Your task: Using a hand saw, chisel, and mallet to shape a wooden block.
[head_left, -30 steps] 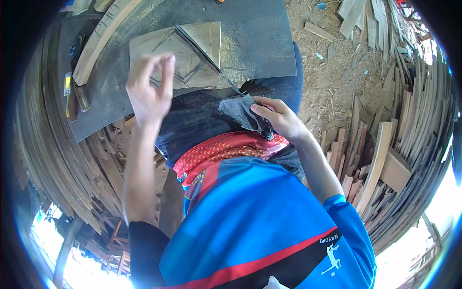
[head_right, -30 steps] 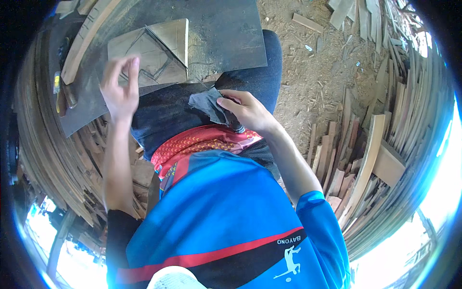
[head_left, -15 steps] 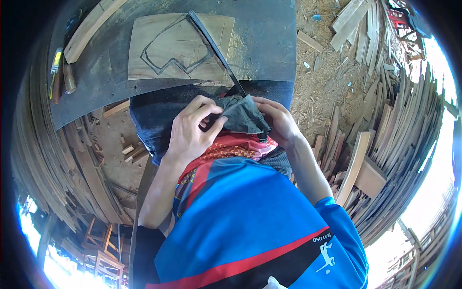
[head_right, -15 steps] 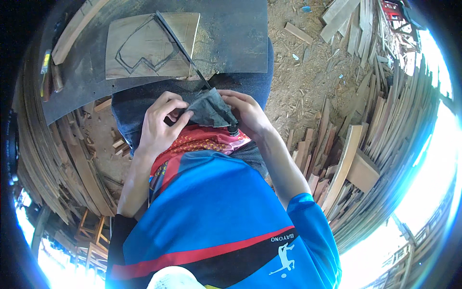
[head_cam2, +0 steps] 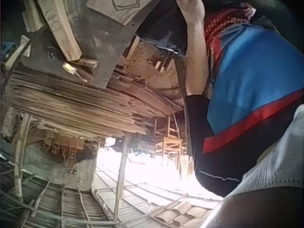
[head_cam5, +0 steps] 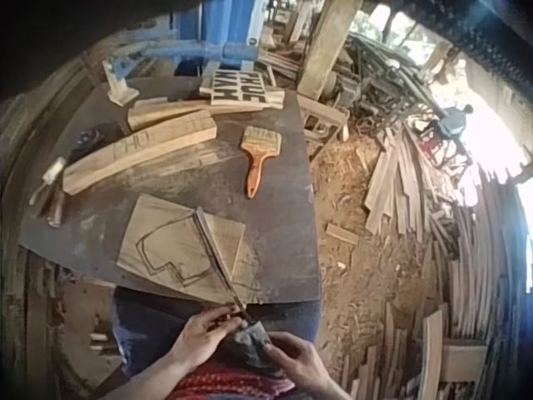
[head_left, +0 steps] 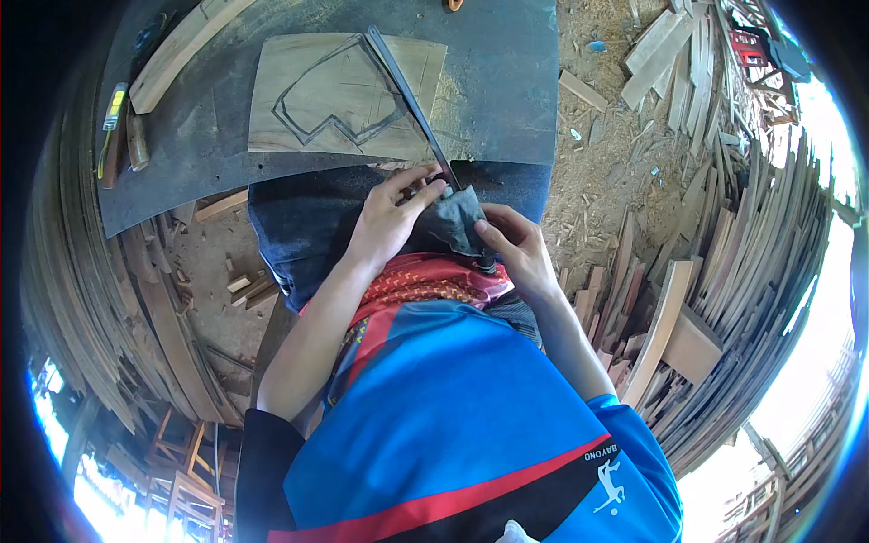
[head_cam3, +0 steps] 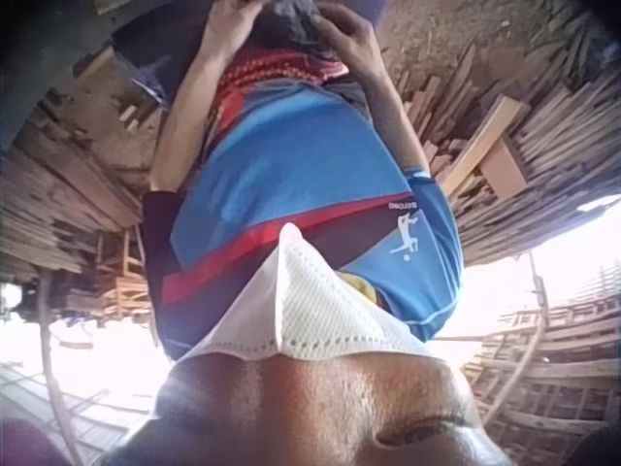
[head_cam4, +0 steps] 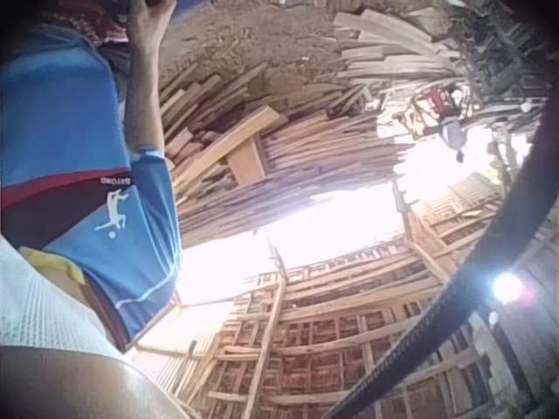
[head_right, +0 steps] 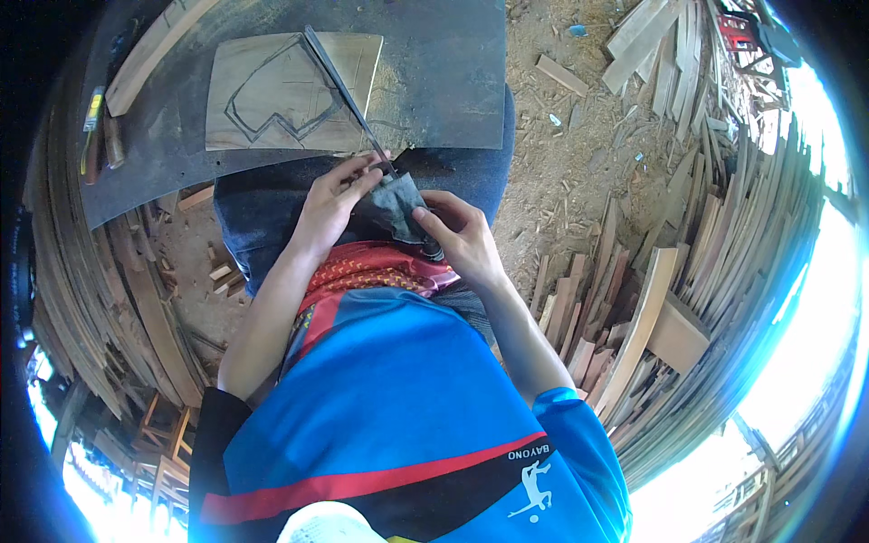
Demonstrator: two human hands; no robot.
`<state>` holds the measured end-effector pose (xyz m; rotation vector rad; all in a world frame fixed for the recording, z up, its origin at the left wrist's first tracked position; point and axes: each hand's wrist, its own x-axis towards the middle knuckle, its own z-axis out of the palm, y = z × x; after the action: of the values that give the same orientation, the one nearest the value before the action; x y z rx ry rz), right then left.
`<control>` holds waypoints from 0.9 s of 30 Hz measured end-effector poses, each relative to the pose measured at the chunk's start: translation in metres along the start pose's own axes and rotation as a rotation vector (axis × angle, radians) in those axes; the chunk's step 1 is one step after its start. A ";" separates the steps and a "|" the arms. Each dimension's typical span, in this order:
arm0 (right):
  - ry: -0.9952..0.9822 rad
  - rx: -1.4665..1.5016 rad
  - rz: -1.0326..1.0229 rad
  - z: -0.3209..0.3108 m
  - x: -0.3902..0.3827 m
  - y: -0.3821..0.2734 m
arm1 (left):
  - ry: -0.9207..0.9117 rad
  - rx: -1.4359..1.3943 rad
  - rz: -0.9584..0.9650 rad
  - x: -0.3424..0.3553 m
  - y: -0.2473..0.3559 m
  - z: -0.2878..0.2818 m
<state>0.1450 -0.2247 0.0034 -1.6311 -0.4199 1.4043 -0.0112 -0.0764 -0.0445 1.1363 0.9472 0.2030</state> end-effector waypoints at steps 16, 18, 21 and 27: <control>0.125 0.471 0.191 0.018 0.013 -0.008 | -0.140 -0.287 -0.016 0.018 -0.018 0.000; 0.118 0.507 0.197 0.020 0.015 -0.012 | -0.157 -0.299 -0.026 0.018 -0.020 0.000; 0.098 0.574 0.188 0.021 0.020 -0.022 | -0.163 -0.322 -0.056 0.017 -0.022 -0.001; 0.128 0.552 0.216 0.026 0.032 -0.018 | -0.166 -0.401 -0.044 0.016 -0.025 -0.002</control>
<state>0.1360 -0.1803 0.0001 -1.3201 0.2152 1.4034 -0.0102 -0.0771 -0.0739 0.7496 0.7421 0.2463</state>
